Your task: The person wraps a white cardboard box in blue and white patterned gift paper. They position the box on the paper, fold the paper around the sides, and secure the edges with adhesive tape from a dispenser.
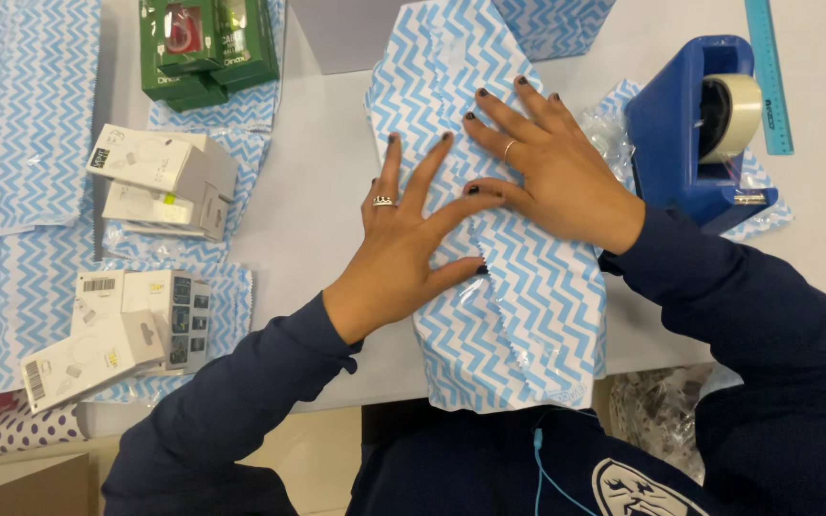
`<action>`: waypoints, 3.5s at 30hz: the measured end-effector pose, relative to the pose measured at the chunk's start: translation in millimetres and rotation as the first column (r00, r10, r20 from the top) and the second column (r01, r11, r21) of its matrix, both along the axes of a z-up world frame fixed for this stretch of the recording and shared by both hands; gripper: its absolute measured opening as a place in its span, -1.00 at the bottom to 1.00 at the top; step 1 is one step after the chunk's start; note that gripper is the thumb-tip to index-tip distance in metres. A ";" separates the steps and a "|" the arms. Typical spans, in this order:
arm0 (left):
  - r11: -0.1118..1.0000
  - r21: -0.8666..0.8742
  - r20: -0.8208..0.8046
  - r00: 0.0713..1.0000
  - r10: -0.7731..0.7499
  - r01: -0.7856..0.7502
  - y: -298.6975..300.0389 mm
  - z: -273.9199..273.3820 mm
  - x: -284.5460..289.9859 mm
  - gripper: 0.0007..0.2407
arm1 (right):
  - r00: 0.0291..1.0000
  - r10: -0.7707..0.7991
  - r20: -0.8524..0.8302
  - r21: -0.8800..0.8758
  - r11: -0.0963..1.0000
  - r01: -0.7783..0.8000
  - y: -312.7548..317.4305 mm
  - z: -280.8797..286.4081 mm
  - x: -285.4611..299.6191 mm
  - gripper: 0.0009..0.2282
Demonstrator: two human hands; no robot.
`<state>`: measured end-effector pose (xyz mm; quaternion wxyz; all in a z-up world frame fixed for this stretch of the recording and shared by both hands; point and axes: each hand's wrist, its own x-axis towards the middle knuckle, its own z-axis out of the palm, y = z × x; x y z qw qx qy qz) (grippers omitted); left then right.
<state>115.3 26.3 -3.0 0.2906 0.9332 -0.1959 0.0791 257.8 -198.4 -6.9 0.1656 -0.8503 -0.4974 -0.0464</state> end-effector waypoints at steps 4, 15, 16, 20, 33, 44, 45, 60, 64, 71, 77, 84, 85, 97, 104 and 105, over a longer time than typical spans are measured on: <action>0.990 0.129 0.080 0.995 -0.067 0.056 0.2 0.5 -1.2 -0.55 | 0.996 -0.029 -0.081 -0.047 0.999 0.025 1.8 7.8 -4.5 -0.40; 0.890 0.050 0.350 0.827 -0.441 0.453 -6.9 2.5 1.8 -0.92 | 0.998 -0.001 -0.057 -0.060 0.998 -0.002 3.7 7.7 -4.9 -0.39; 0.889 0.049 0.348 0.827 -0.443 0.456 -7.4 3.7 2.1 -0.92 | 0.998 -0.004 -0.059 -0.060 0.998 0.000 3.8 8.4 -4.6 -0.39; 0.875 0.011 0.332 0.824 -0.460 0.484 -7.5 3.8 1.5 -0.77 | 0.999 0.015 -0.048 -0.007 1.000 -0.016 2.4 5.0 -5.8 -0.43; 0.885 -0.029 0.316 0.844 -0.433 0.465 -8.1 1.2 2.1 -0.85 | 0.984 0.178 -0.015 0.159 0.972 -0.173 -101.9 9.1 -132.3 0.20; 0.873 -0.029 0.317 0.833 -0.454 0.487 -7.7 3.4 3.7 -0.84 | 0.947 0.020 0.322 0.380 0.913 -0.148 -136.4 -10.7 -178.6 -0.96; 0.875 -0.029 0.321 0.834 -0.449 0.482 -7.9 3.4 4.0 -0.84 | 0.945 0.069 0.320 0.380 0.904 -0.194 -143.0 -10.6 -178.2 -0.90; 0.869 -0.052 0.342 0.826 -0.448 0.493 -5.4 1.2 3.4 -0.79 | 0.941 0.290 -0.176 0.090 0.956 -0.278 -34.6 12.6 -21.0 -0.52; 0.849 -0.158 0.366 0.829 -0.423 0.504 -0.1 -1.2 3.3 -0.81 | 0.946 0.289 -0.146 0.035 0.957 -0.287 -29.3 20.0 -21.5 -0.52; 0.945 -0.307 0.007 0.992 0.123 -0.115 31.1 -21.3 22.6 -0.44 | 0.943 0.293 -0.157 0.058 0.956 -0.287 -31.3 19.1 -20.1 -0.50; 0.979 -0.194 -0.088 0.995 0.043 -0.059 24.3 6.5 33.1 -0.17 | 0.938 0.286 -0.197 0.021 0.958 -0.287 -27.5 19.3 -16.4 -0.42; 0.994 -0.054 -0.102 0.991 0.087 -0.093 15.1 10.2 41.8 -0.09 | 0.883 0.125 -0.453 0.156 0.986 -0.059 -24.0 31.4 -36.1 0.11; 0.995 -0.055 -0.096 0.992 0.076 -0.082 14.9 14.2 43.6 -0.09 | 0.887 0.115 -0.448 0.155 0.987 -0.049 -32.4 37.9 -41.3 0.11; 0.997 -0.080 -0.354 0.934 -0.051 0.024 1.7 37.4 77.9 -0.08 | 0.538 -0.710 -0.455 0.122 0.549 0.827 -213.3 4.3 -37.0 -0.81; 0.999 -0.002 -0.353 0.934 0.049 -0.053 -0.1 31.4 79.6 -0.08 | 0.246 -0.458 -0.854 0.056 0.390 0.919 -216.0 2.8 -20.6 -0.84; 0.998 0.008 -0.344 0.937 0.060 -0.060 2.3 29.2 78.9 -0.06 | 0.239 -0.384 -0.892 0.088 0.371 0.925 -216.4 -2.5 -17.3 -0.84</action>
